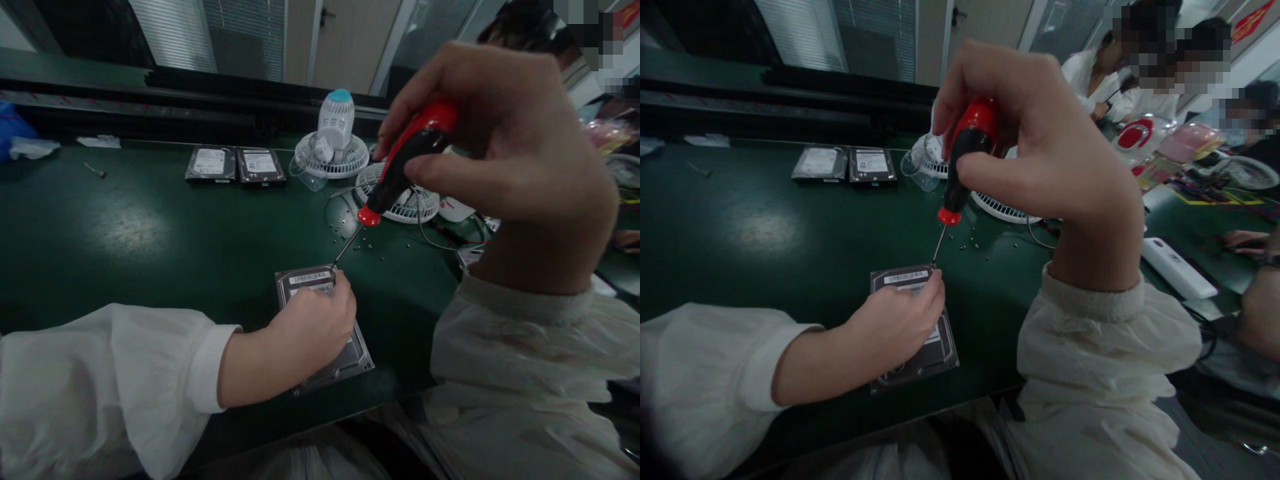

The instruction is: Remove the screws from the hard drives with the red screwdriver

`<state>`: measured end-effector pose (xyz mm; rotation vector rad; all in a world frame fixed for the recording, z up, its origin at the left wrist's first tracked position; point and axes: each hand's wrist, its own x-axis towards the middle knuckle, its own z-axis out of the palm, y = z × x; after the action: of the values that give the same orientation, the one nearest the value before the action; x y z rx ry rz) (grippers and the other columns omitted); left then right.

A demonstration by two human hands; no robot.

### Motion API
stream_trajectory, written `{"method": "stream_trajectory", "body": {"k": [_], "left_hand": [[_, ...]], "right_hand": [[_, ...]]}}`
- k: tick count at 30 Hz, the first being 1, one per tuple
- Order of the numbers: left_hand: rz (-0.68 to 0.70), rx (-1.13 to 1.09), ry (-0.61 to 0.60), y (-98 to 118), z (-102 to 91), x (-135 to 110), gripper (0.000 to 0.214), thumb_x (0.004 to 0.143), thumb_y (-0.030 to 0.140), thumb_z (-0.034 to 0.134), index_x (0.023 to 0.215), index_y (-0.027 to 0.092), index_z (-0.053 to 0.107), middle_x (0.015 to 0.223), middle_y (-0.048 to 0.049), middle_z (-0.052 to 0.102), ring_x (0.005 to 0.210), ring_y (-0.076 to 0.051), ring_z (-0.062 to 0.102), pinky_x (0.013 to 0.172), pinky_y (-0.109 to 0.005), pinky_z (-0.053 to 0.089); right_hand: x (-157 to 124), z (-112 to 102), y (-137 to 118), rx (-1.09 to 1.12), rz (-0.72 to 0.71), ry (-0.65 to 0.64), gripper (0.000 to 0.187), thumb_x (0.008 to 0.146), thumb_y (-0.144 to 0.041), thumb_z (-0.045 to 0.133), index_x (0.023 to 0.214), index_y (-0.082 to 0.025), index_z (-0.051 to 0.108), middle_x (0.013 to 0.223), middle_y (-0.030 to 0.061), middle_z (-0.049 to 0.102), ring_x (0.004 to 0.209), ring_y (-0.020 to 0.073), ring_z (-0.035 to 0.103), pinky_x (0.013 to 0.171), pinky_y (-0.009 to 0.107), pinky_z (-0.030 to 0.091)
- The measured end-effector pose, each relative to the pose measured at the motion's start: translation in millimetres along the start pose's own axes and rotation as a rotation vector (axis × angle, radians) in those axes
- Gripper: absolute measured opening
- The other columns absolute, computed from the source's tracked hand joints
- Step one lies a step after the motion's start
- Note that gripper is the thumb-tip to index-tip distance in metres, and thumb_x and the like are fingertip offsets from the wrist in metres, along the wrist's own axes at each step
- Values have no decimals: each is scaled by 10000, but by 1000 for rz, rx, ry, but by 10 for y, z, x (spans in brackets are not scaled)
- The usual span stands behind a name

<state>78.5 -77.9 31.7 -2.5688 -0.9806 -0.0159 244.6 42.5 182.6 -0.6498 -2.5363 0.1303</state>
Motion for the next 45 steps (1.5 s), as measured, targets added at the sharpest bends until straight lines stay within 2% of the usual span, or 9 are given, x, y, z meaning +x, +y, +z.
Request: {"method": "stream_trajectory", "body": {"k": [9,15,19,27,32,35,38,42,45], "left_hand": [[-14,-2,6,-1,2,1,406,1036,136,467,1363,6,671,1379,-318,655,1034,-314,744,583,-315,586],[-5,-18,-33,-9,-26,9,406,1044,141,470,1374,4,664,1381,-315,656,1091,-323,736,629,-316,604],[-11,-2,6,-3,-9,-1,404,1043,149,472,1365,7,671,1373,-316,658,1043,-314,743,599,-312,592],[-9,7,-7,1,0,6,414,1024,128,471,1366,11,672,1373,-308,664,1072,-320,739,622,-317,612],[1,16,2,0,0,10,410,1018,125,473,1349,13,687,1360,-305,673,1077,-326,737,630,-327,617],[-5,14,18,1,5,7,413,1013,112,462,1339,14,696,1345,-301,685,1050,-314,746,620,-318,615],[-11,38,53,6,20,-7,416,996,102,469,1327,15,705,1338,-302,688,1024,-312,747,584,-311,600],[-11,40,60,8,22,-15,419,992,95,458,1318,10,708,1338,-304,687,1026,-314,745,583,-318,603],[3,8,10,-1,4,-5,428,1007,99,440,1339,-6,688,1349,-317,676,1069,-323,742,588,-313,608]], "right_hand": [[-3,31,-2,27,12,16,161,790,-318,669,941,-267,647,971,13,671,804,135,622,660,338,423],[18,41,-19,-73,6,63,119,874,-342,641,896,-225,640,903,22,616,754,110,488,715,340,350],[-5,15,-6,-1,-11,17,154,807,-285,645,953,-236,652,963,3,650,826,115,597,720,325,423],[-8,3,-3,-165,11,16,147,920,-368,627,981,-236,647,980,-38,634,823,39,548,763,254,429],[-7,-12,-1,-42,-15,-39,389,951,-619,542,1048,-258,649,976,-60,627,789,21,544,741,261,423],[-5,3,-12,-87,21,13,292,987,-511,558,1004,-234,651,951,-48,614,831,16,544,792,260,425],[-6,7,-24,-146,6,16,261,973,-462,591,1005,-207,634,972,-59,611,863,2,541,814,238,435],[-13,-27,-32,-71,-11,-42,447,923,-661,544,1058,-240,613,986,-99,586,905,-2,558,821,257,449],[-13,-33,-22,-12,31,-54,458,874,-658,604,1095,-257,599,1015,-107,558,895,-8,528,759,267,409]]}}
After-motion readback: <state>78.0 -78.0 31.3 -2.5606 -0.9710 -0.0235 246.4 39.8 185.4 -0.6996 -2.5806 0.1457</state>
